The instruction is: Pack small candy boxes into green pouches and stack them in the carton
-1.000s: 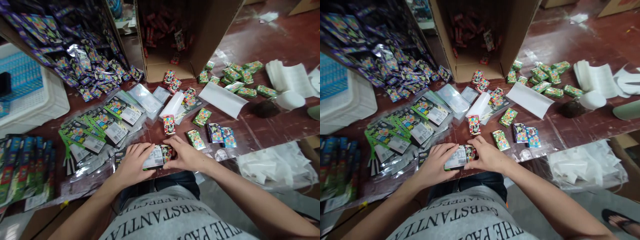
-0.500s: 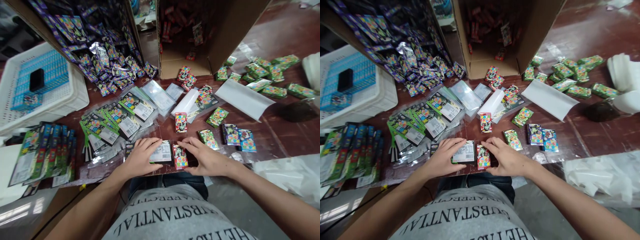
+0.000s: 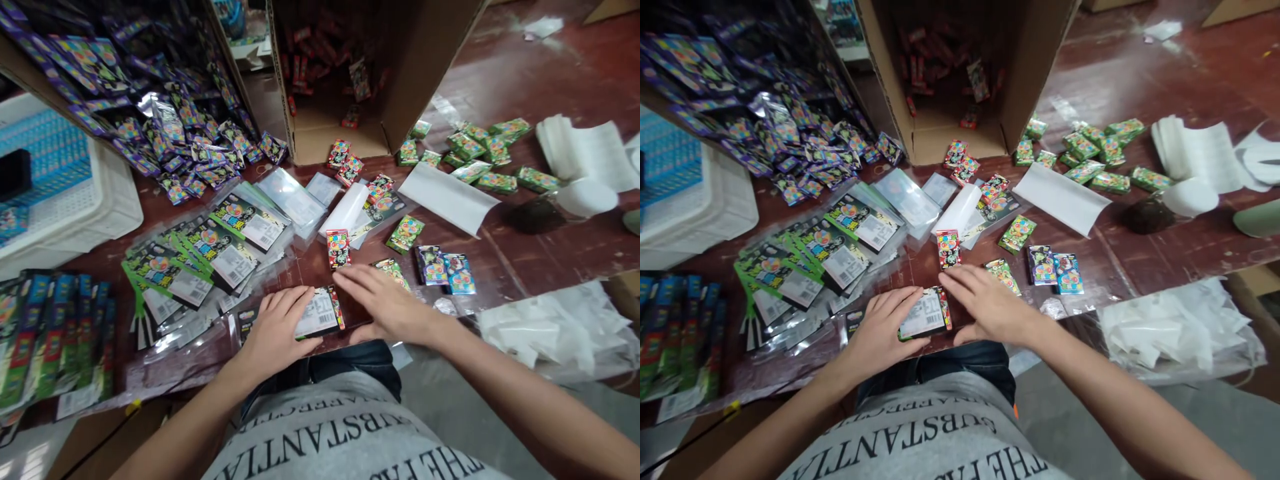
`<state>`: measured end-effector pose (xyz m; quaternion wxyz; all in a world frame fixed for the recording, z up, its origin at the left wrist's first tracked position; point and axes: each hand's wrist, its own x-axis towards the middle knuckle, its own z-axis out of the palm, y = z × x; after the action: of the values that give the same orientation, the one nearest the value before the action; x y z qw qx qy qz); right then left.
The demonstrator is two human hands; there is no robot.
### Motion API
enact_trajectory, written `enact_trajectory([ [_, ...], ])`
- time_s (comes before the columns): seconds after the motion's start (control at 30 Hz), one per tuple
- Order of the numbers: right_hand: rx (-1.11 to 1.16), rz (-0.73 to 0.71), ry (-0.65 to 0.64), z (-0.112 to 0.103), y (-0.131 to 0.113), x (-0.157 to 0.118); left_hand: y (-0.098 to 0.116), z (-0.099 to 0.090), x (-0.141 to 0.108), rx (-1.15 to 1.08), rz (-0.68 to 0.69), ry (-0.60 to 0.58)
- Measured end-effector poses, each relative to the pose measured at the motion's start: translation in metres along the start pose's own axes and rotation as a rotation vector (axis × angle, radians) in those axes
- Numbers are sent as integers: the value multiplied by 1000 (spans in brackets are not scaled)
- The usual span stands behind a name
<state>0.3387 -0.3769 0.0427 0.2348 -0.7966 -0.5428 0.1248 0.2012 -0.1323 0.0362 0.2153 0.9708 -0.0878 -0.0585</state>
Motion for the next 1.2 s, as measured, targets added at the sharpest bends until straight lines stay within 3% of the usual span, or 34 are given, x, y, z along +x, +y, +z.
enact_trajectory([
  [0.13, -138, 135, -47, -36, 30, -17, 3, -2, 2, 17, -12, -14],
  [0.23, -19, 133, -88, -49, 40, -20, 7, -3, 5, -9, -19, 7],
  [0.33, 361, 119, -3, -42, 28, -18, 13, -5, 5, -71, -27, 64],
  [0.43, 860, 124, 51, -22, 9, -19, 17, -9, 4, -143, -31, 121],
  [0.5, 1025, 131, 46, -9, 3, -21, 16, -12, 2, -177, -21, 138],
  [0.57, 1000, 134, 38, -1, 5, -23, 13, -14, 0, -204, -4, 127],
  [0.73, 642, 69, 55, -4, 16, -20, 6, -16, -3, -227, 4, 84],
  [0.87, 459, 12, 93, -5, 8, -12, 9, -11, 1, -198, -31, 92],
  [1.03, 426, -6, 73, 6, -1, -10, 9, -2, 4, -159, -48, 78],
  [1.2, 430, -34, 24, 12, 8, -14, 5, -4, 7, -163, 24, 38],
])
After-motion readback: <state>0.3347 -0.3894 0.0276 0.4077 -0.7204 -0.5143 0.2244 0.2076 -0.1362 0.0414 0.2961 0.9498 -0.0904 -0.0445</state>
